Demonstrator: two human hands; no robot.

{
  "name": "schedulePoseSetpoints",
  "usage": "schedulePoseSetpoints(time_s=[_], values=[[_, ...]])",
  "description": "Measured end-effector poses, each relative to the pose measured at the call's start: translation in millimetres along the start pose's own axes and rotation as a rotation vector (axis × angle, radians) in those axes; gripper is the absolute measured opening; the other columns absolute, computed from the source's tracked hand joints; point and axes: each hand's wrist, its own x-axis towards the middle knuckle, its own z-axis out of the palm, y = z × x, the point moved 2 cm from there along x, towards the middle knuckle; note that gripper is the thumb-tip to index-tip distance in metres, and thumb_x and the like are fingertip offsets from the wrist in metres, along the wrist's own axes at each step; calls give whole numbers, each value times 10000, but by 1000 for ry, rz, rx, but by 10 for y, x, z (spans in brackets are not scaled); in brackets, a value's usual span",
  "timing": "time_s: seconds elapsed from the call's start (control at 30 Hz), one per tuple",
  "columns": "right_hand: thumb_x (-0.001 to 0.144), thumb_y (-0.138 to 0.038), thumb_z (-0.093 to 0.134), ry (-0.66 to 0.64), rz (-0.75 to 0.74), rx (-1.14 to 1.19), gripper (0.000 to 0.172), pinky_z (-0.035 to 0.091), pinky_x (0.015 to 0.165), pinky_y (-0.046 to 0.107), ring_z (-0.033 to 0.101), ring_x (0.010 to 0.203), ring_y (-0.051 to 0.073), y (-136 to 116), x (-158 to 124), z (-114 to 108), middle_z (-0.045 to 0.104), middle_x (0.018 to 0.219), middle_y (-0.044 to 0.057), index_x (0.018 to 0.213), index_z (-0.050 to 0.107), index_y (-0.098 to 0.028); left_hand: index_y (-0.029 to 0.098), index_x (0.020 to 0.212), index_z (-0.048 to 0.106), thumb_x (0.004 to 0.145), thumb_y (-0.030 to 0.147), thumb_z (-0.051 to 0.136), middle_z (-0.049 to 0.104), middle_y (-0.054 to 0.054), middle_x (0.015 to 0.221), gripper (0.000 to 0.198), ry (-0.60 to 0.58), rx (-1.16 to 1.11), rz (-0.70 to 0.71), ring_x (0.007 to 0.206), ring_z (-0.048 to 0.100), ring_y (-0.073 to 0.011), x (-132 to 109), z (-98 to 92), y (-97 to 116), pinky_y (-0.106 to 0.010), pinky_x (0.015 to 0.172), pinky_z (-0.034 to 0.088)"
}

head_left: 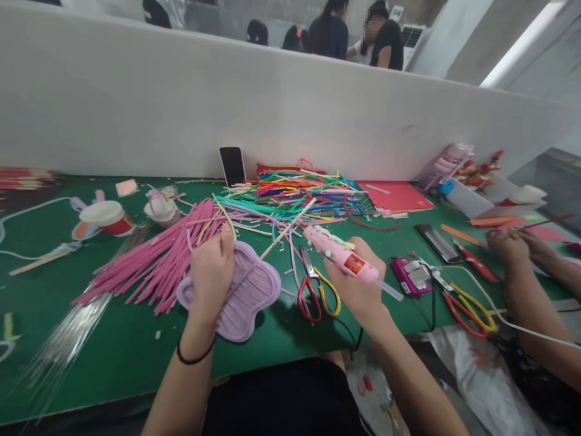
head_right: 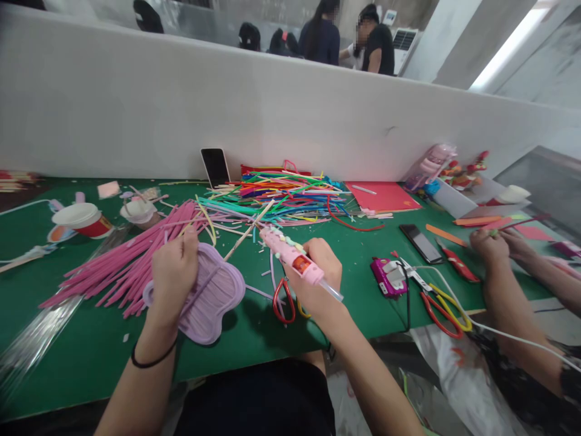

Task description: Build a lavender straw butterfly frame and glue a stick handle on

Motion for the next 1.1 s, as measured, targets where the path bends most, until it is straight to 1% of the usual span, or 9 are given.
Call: schedulePoseSetpoints(time_s=[0.1,0.27,0.33,0.4,0.47,0.67,0.8,0.9,1.1], values=[[830,-239,603,-41,-20,-3,260,344,526,237,439,563,117,-14,-16,11,459,617,-49,676,393,-241,204,604,498,993,414,272,576,-84,602,497,12,4,4,592,486,-198,-5,-4,-2,-334,616,221],[851,-267,606,56,16,-39,258,346,526,247,437,559,120,-12,-5,-14,460,630,-45,690,407,-242,201,608,516,998,406,282,577,-80,598,499,18,7,10,580,481,-192,-16,-10,-4,-330,610,221],[848,-261,611,33,-5,-13,253,351,533,248,448,569,121,-16,2,-13,467,638,-43,693,412,-242,200,617,528,1000,401,289,587,-84,608,494,19,8,16,590,488,-195,-19,-11,-8,-330,610,225],[835,-249,621,-31,-33,25,250,354,541,249,455,582,125,-17,4,1,474,636,-43,692,415,-243,202,615,530,1000,397,289,589,-86,610,494,22,7,19,595,488,-198,-19,-12,-12,-330,607,224],[830,-244,621,-66,-45,30,247,359,547,251,460,591,129,-9,1,15,486,632,-41,689,419,-244,207,600,513,999,399,288,576,-83,598,497,21,0,19,587,475,-197,-17,-16,-11,-332,601,216],[851,-279,600,23,23,-27,189,387,553,257,505,592,136,42,-6,15,525,646,-27,714,480,-233,223,565,415,988,407,284,502,-55,551,480,-1,-32,4,554,415,-180,-13,-37,20,-330,590,196],[839,-252,616,-17,-28,34,192,392,559,253,510,601,135,40,-29,26,526,648,-32,715,471,-234,227,565,377,984,412,286,476,-44,547,467,-10,-62,7,549,397,-172,-10,-45,26,-327,592,197],[837,-260,623,-35,-26,36,191,400,562,254,509,602,136,61,-38,31,528,652,-32,717,476,-234,228,565,371,982,411,294,475,-44,549,462,-21,-66,6,555,400,-173,-11,-45,30,-327,593,197],[856,-257,622,82,102,25,111,442,590,288,535,609,159,164,-20,-26,560,690,-9,790,538,-229,229,567,384,974,397,304,485,-49,556,448,-28,-52,-6,564,414,-182,-12,-47,38,-331,597,202]])
